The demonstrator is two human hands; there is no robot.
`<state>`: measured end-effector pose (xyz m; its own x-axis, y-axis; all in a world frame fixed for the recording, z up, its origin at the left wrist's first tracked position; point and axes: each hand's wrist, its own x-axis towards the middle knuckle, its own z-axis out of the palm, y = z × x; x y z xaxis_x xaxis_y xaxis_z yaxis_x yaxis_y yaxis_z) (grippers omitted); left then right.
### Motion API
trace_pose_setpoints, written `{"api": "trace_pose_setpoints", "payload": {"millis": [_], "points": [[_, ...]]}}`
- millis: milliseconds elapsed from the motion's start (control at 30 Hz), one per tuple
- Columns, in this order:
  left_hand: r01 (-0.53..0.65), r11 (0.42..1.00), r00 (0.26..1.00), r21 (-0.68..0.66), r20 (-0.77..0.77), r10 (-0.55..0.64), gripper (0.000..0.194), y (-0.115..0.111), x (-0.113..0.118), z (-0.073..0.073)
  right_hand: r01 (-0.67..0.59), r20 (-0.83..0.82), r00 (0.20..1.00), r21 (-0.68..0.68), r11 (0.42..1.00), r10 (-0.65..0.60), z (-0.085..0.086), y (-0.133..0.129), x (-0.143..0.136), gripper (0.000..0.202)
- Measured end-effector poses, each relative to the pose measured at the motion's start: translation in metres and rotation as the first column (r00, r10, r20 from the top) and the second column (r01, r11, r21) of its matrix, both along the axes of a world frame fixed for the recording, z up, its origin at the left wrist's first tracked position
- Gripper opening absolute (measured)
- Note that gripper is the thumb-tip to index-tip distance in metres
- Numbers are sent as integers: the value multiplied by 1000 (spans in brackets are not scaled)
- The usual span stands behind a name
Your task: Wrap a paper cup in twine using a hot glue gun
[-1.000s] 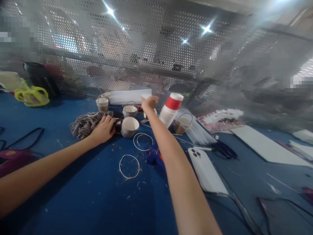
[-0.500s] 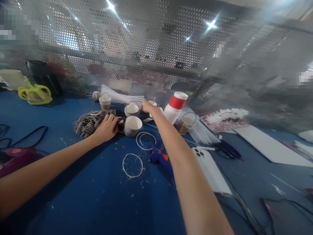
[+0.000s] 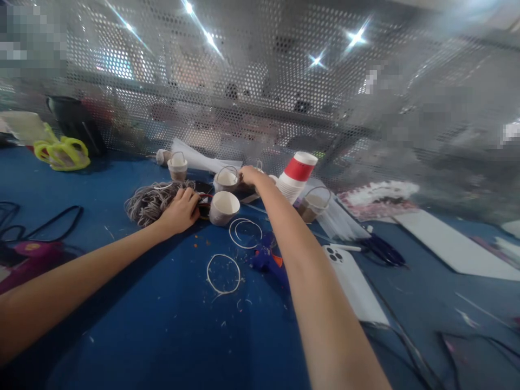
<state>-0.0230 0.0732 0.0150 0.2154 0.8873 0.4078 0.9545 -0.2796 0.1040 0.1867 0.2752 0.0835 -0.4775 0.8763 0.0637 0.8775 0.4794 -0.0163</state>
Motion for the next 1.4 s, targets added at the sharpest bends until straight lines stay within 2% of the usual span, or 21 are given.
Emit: {"api": "trace_pose_setpoints", "payload": {"millis": [233,333,533,700,867,967,1167,1400], "points": [[-10,1000,1000,0,-16,10,30,0,0,0,52,-13,999,13,999,-51,19,-10,-2,17],[-8,1000,1000,-4,-24,8,31,0,-1,0,62,-48,997,51,997,-59,21,-14,-5,17],[-4,1000,1000,9,-6,4,31,1,-2,-1,99,-167,982,85,991,-84,22,-18,-5,30],[-2,1000,1000,18,4,2,29,1,-1,-2,98,-222,972,102,990,-74,33,-20,-1,18],[5,1000,1000,12,9,-5,32,0,-1,-2,90,-257,965,156,984,-47,43,-27,0,26],[7,1000,1000,7,3,-7,32,0,-1,-2,80,-194,980,181,980,-44,47,-31,-1,26],[2,1000,1000,2,13,-2,31,1,-2,-2,50,-42,998,155,987,-44,46,-36,-2,12],[10,1000,1000,2,30,-10,31,1,-2,-1,29,1,1000,125,992,-29,37,-43,-3,17]]}}
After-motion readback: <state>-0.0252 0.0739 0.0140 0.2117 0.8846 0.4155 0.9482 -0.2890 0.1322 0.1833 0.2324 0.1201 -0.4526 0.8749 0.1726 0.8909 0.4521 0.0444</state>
